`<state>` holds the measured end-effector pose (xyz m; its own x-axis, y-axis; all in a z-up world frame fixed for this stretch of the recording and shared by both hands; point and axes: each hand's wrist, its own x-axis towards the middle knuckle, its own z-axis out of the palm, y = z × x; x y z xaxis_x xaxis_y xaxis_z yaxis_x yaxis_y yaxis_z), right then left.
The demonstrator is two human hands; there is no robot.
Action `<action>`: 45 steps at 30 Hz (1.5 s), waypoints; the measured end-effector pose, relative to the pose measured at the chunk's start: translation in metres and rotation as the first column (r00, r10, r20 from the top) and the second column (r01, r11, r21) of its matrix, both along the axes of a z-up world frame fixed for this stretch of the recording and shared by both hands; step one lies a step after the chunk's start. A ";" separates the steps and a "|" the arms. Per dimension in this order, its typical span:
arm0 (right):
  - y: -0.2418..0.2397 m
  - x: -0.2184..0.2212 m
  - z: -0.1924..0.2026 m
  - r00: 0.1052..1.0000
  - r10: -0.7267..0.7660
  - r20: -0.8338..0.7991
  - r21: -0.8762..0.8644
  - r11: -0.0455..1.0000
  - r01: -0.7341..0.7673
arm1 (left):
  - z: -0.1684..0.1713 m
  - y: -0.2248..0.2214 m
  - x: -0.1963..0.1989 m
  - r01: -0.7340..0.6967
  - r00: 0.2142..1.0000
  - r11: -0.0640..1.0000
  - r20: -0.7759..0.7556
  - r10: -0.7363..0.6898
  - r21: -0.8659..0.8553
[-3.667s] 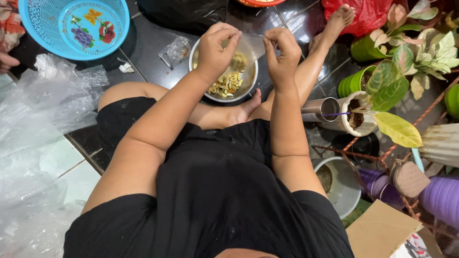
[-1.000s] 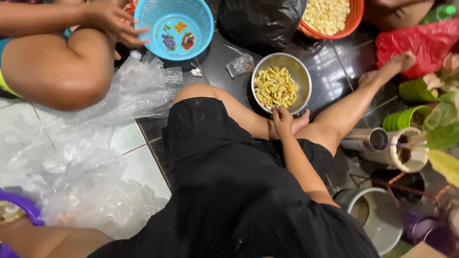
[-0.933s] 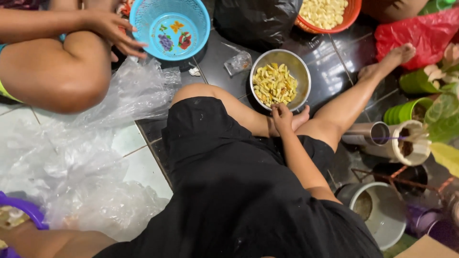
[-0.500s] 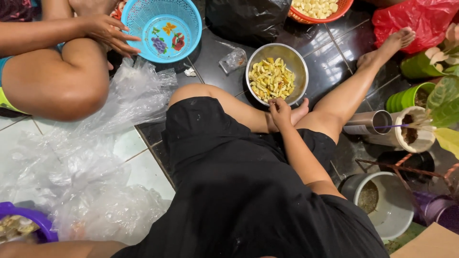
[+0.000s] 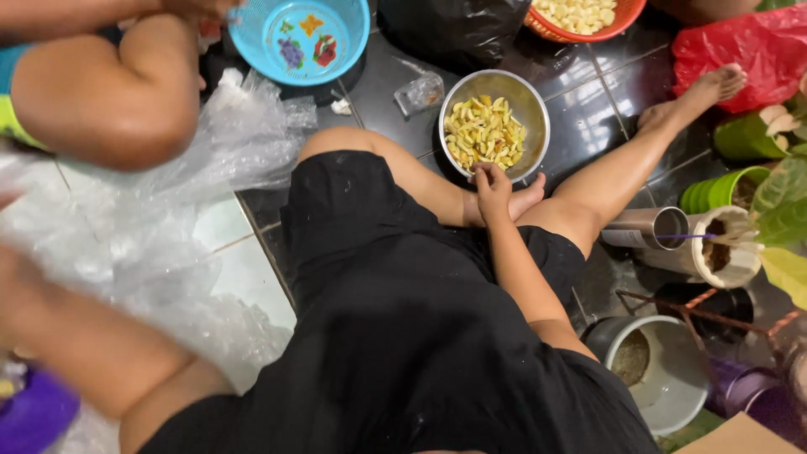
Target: Manually filling small plastic bags with sliced food items from a metal bowl while sitting on the floor.
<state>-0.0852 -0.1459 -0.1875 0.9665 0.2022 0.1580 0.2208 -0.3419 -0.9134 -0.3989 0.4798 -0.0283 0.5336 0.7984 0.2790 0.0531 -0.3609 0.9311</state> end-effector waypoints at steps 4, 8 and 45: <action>0.011 -0.006 0.005 0.940 0.261 -0.220 0.377 0.911 -0.165 | 0.057 -0.149 0.101 0.263 0.898 0.964 0.355 -0.259 0.038; 0.026 -0.033 0.032 0.853 0.428 -0.299 0.550 0.808 -0.213 | 0.025 -0.254 0.182 0.540 0.829 0.758 0.386 -0.405 -0.365; -0.004 -0.047 0.074 0.804 0.517 -0.292 0.902 0.428 0.052 | 0.012 -0.364 0.222 0.621 0.782 0.686 0.359 -0.510 -0.379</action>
<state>-0.1322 -0.1501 -0.1137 0.8815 0.4695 -0.0498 -0.3808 0.6448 -0.6627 -0.1766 0.1163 -0.0167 0.8984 0.4205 0.1268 -0.2317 0.2087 0.9501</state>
